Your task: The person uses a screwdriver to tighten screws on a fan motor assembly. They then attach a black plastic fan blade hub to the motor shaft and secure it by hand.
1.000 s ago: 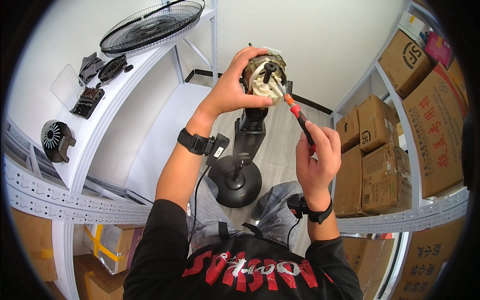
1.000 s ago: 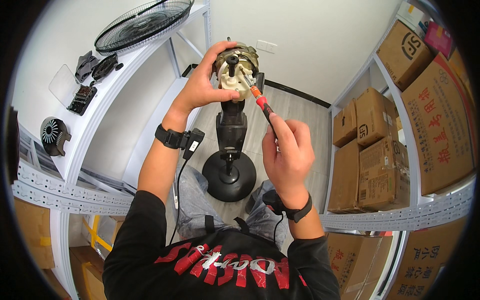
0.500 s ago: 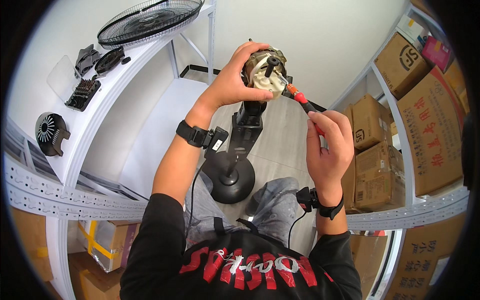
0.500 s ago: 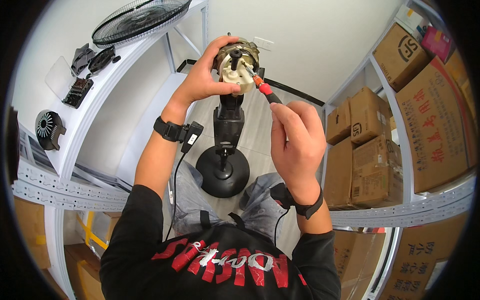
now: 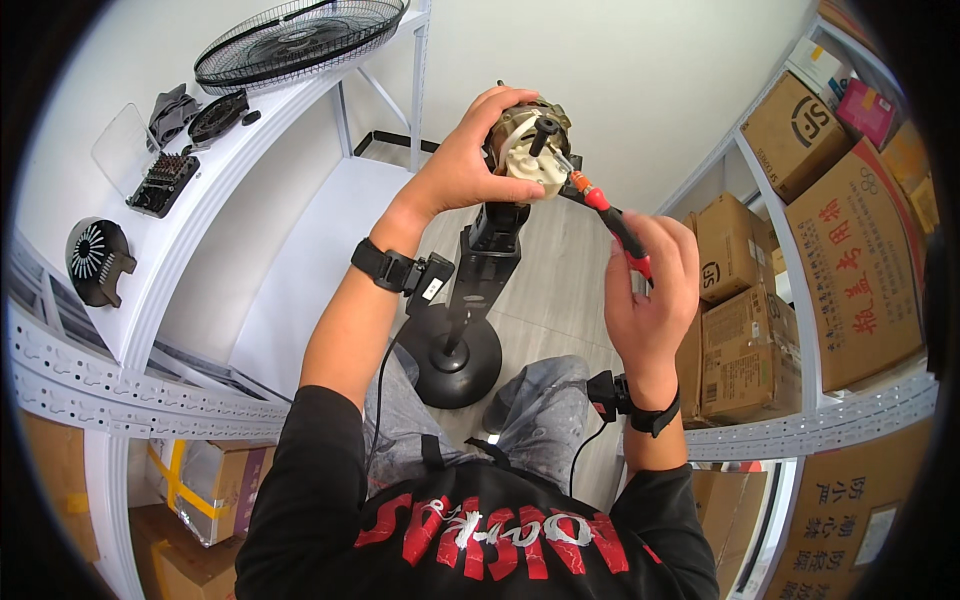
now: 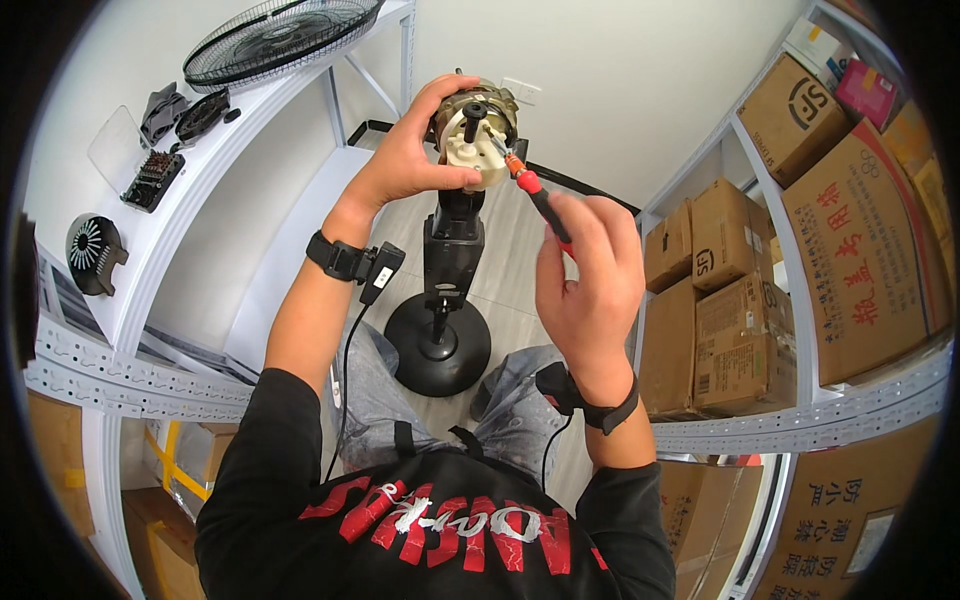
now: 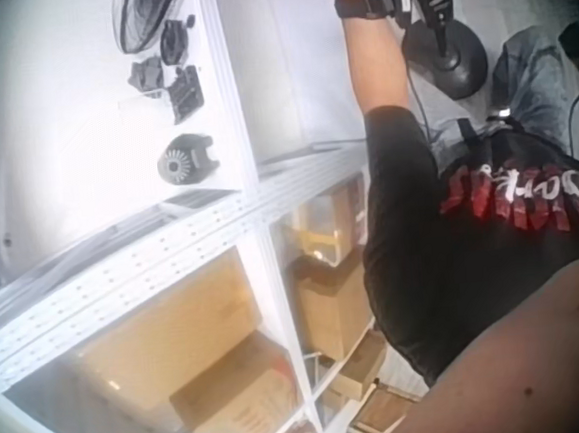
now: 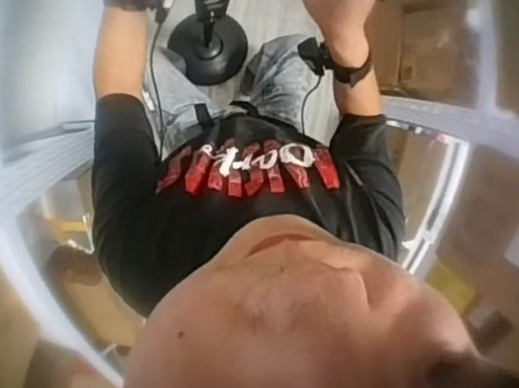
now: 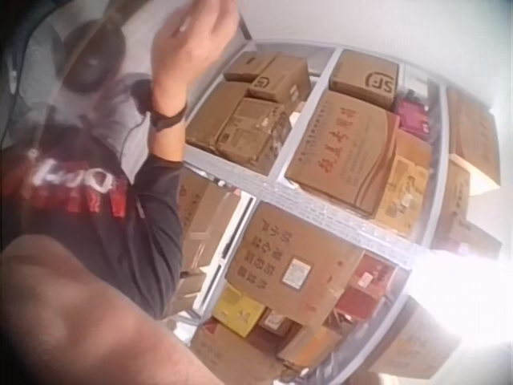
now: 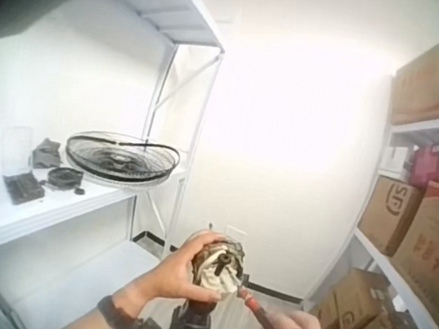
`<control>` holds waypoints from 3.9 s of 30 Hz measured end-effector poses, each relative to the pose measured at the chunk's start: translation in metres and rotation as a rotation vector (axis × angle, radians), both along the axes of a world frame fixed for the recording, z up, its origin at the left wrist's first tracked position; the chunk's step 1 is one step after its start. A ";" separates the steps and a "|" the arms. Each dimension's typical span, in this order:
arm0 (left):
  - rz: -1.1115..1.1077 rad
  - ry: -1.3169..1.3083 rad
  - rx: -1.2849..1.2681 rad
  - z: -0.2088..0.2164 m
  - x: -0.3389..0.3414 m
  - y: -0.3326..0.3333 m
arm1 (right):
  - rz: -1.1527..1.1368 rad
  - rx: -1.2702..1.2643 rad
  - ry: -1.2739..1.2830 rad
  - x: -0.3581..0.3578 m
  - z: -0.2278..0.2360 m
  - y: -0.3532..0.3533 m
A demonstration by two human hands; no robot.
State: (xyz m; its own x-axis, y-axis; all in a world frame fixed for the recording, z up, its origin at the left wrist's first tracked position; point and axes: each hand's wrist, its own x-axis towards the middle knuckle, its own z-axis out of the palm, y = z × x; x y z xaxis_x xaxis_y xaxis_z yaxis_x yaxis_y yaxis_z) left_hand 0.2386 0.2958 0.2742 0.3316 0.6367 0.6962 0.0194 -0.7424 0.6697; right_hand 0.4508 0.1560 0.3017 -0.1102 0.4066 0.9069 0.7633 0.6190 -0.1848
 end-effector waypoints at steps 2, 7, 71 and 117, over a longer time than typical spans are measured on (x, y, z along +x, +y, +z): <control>0.007 -0.001 0.000 0.000 0.000 0.001 | -0.009 -0.109 0.075 -0.003 0.001 -0.005; 0.009 0.002 -0.001 -0.001 0.000 0.001 | -0.023 -0.014 -0.041 0.009 -0.005 0.003; -0.021 0.009 -0.015 0.000 0.000 0.001 | 0.153 -0.231 0.356 0.021 -0.025 0.005; -0.027 -0.034 -0.043 0.001 0.002 -0.002 | 0.004 0.122 -0.002 0.013 -0.017 0.009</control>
State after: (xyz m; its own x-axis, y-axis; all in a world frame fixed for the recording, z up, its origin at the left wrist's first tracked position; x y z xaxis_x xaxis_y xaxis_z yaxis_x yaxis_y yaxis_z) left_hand 0.2404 0.2936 0.2756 0.3257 0.6574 0.6795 -0.0235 -0.7128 0.7009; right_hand 0.4637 0.1652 0.2845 -0.1134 0.2929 0.9494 0.7614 0.6395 -0.1064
